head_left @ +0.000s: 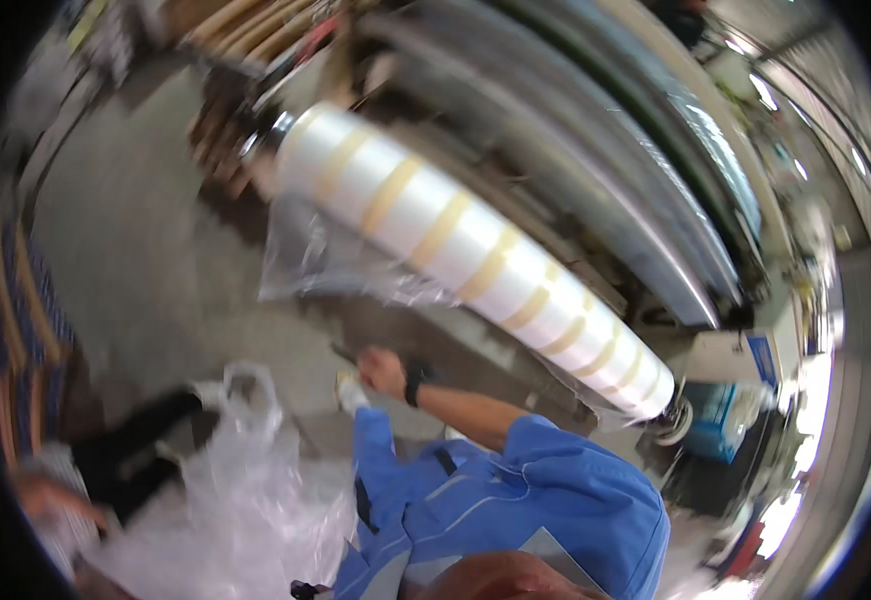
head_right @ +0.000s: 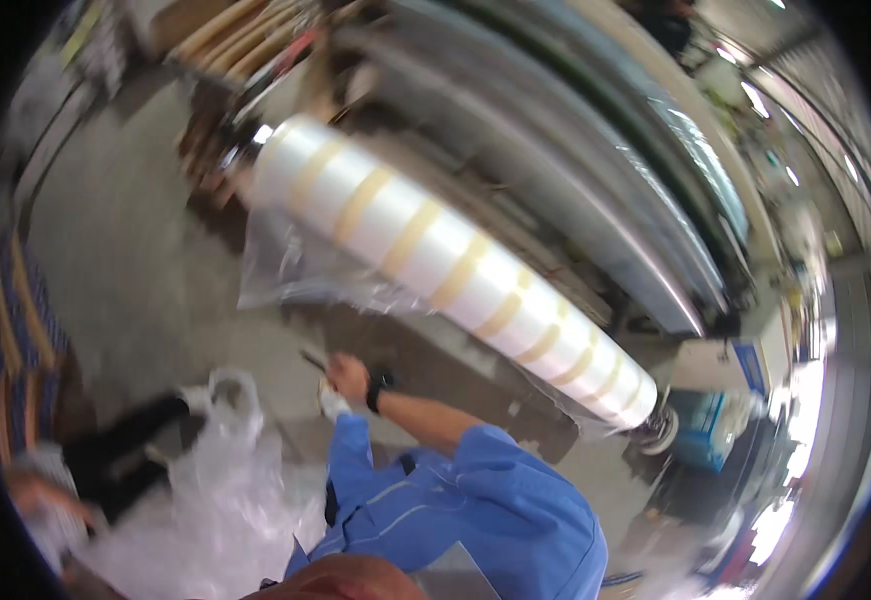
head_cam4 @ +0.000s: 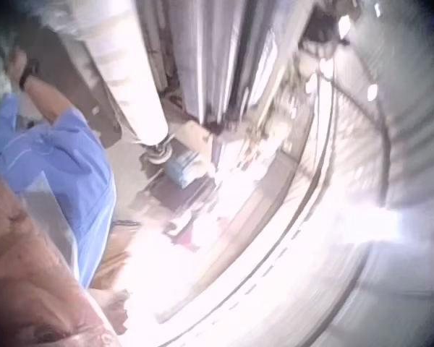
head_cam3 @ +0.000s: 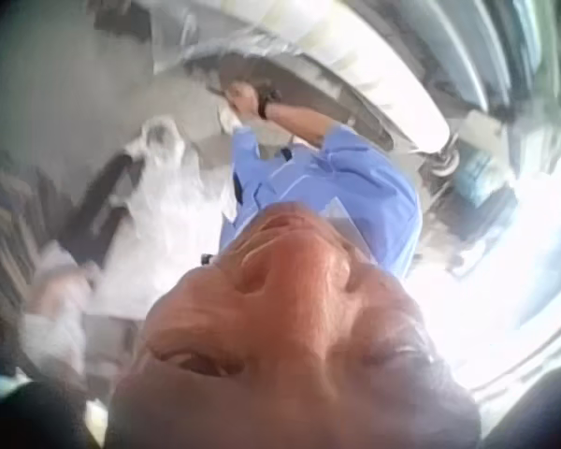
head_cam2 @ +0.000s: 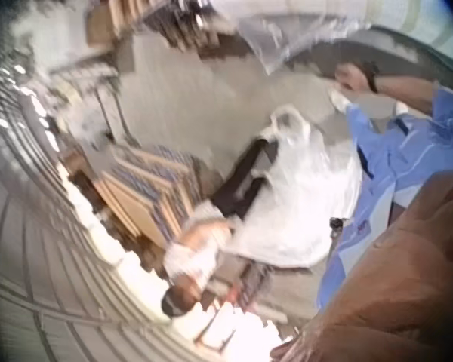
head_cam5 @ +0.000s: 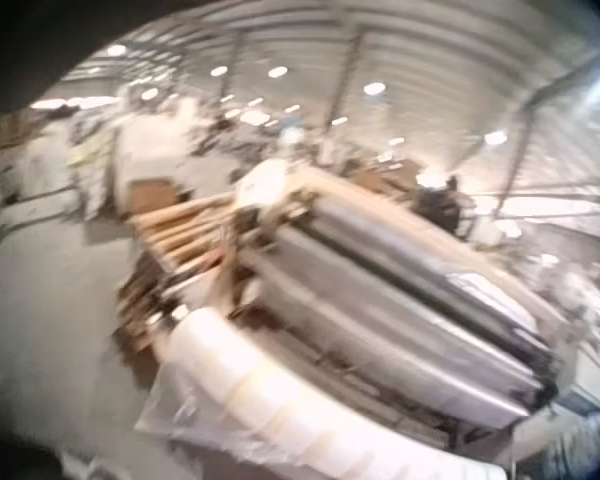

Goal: The worker is wrapping a large roll of manufactured material with protective plastic film and securing it with tape on a specialized machine.

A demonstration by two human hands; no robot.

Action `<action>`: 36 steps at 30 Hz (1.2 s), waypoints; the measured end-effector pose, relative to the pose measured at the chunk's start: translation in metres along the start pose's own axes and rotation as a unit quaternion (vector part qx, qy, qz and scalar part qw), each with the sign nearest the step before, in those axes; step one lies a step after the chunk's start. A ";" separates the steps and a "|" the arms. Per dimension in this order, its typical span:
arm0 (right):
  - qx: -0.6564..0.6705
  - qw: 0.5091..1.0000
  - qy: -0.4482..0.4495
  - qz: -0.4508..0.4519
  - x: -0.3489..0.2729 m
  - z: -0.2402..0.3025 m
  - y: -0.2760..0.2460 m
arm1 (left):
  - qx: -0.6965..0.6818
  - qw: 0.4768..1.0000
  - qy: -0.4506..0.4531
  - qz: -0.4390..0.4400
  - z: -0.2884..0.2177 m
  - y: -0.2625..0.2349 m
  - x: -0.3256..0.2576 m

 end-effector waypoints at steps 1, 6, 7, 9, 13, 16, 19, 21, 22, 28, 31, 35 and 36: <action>0.065 0.997 0.050 0.008 -0.029 -0.031 -0.015 | 0.054 0.997 0.042 -0.021 -0.041 -0.033 0.028; 0.199 0.936 0.226 -0.185 -0.200 -0.065 -0.152 | 0.257 0.851 0.376 -0.262 -0.308 -0.172 0.095; 0.259 0.924 0.161 -0.233 -0.227 -0.092 -0.181 | 0.295 0.855 0.398 -0.154 -0.386 -0.181 0.071; 0.263 0.888 0.196 -0.324 -0.280 -0.091 -0.215 | 0.216 0.849 0.427 -0.224 -0.476 -0.196 -0.003; 0.392 0.807 0.118 -0.425 -0.355 -0.094 -0.254 | 0.190 0.820 0.519 -0.149 -0.608 -0.151 -0.082; 0.447 0.766 0.078 -0.455 -0.409 -0.108 -0.278 | 0.248 0.822 0.505 -0.088 -0.665 -0.084 -0.144; 0.487 0.730 0.016 -0.479 -0.461 -0.123 -0.318 | 0.287 0.778 0.554 -0.074 -0.704 -0.015 -0.164; 0.500 0.700 0.003 -0.509 -0.498 -0.134 -0.348 | 0.279 0.768 0.574 -0.052 -0.728 0.026 -0.153; 0.505 0.694 0.005 -0.514 -0.514 -0.145 -0.364 | 0.296 0.727 0.615 -0.074 -0.745 0.045 -0.168; 0.481 0.602 -0.057 -0.635 -0.631 -0.156 -0.476 | 0.340 0.652 0.675 -0.060 -0.844 0.149 -0.236; 0.419 0.588 -0.076 -0.687 -0.676 -0.163 -0.536 | 0.362 0.601 0.710 -0.057 -0.893 0.191 -0.256; 0.351 0.552 -0.126 -0.746 -0.745 -0.165 -0.624 | 0.399 0.547 0.733 -0.071 -0.940 0.264 -0.281; 0.323 0.568 -0.113 -0.749 -0.767 -0.164 -0.644 | 0.422 0.557 0.713 -0.058 -0.943 0.284 -0.285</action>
Point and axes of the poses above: each hand's wrist, its own x-axis towards the middle knuckle, its own y-axis out of the palm, z = x × y, the point moved 9 cm from there along x, towards the middle knuckle, and after that the axes turned 4 degrees about z, right-handed, at the moved point
